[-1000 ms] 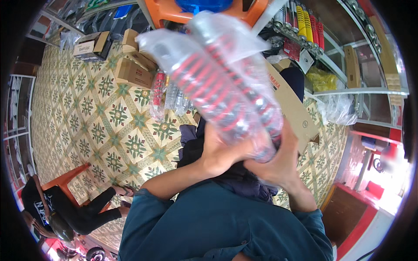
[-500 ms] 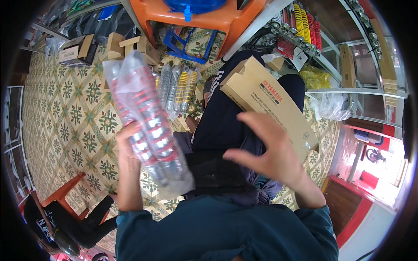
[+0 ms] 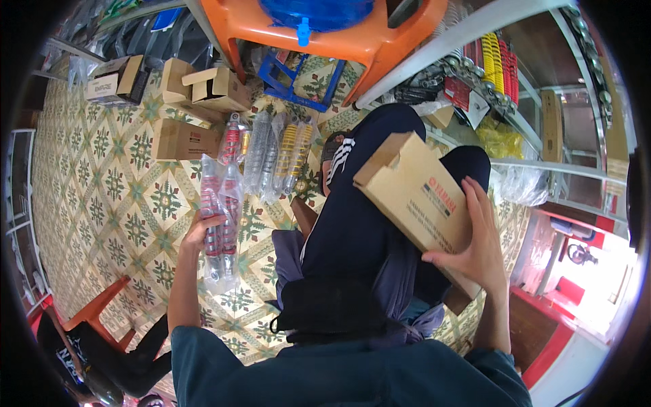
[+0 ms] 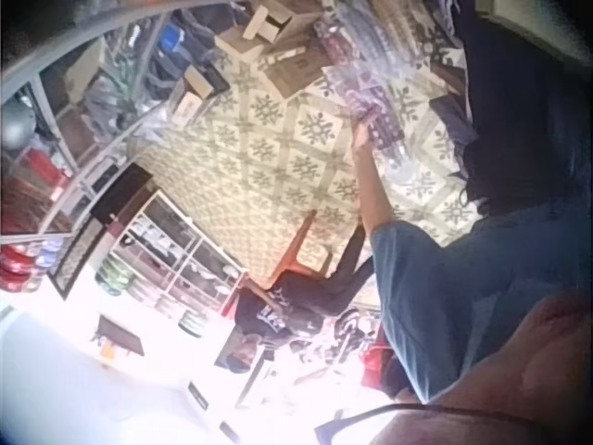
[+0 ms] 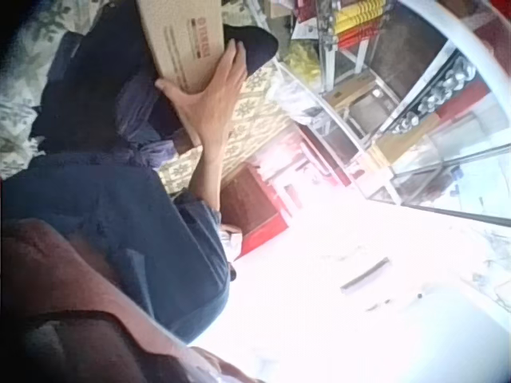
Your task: The person sits on a chair and unpacks several cardboard boxes containing motorcycle shock absorbers. They remove the shock absorbers from the boxes and place them on the floor, handling them one by one.
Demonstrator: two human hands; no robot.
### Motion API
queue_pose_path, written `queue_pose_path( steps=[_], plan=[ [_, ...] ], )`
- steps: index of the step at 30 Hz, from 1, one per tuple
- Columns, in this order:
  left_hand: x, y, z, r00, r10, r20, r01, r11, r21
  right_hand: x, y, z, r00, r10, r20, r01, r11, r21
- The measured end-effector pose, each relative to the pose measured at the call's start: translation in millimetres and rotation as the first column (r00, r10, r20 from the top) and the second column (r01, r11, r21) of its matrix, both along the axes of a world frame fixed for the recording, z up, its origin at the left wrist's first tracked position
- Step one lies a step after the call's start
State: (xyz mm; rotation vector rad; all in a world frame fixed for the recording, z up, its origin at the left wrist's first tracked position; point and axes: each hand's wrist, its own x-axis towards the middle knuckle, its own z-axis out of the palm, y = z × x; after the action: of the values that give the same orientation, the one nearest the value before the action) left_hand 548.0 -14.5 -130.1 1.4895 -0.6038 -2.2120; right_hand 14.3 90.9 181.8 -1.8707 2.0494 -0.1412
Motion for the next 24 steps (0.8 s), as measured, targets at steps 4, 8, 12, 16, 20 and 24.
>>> queue_pose_path(
  steps=[4,8,12,16,20,24],
  plan=[
    [-13,-9,-45,0.997,0.013,0.074,-0.016,0.999,0.032,5,-4,4,1.0,0.005,0.009,-0.006,0.999,0.045],
    [-30,-31,-74,0.991,-0.022,0.129,0.021,1.0,0.003,7,-8,1,1.0,0.016,0.027,-0.018,0.999,0.05],
    [-49,-68,-103,0.977,-0.102,0.187,0.101,0.995,0.011,5,-8,-2,1.0,0.01,0.015,-0.011,0.998,0.064],
    [-74,-105,-126,0.962,-0.148,0.231,0.156,0.988,-0.019,5,-6,-3,1.0,-0.027,0.011,0.026,0.998,0.064],
    [-102,-130,-143,0.948,-0.157,0.277,0.167,0.986,-0.015,3,-7,-4,0.999,-0.044,-0.009,0.045,0.996,0.074],
    [-123,-144,-161,0.971,-0.153,0.181,0.17,0.982,-0.083,-1,-8,-6,0.999,-0.048,-0.001,0.048,0.997,0.064]
  ],
)
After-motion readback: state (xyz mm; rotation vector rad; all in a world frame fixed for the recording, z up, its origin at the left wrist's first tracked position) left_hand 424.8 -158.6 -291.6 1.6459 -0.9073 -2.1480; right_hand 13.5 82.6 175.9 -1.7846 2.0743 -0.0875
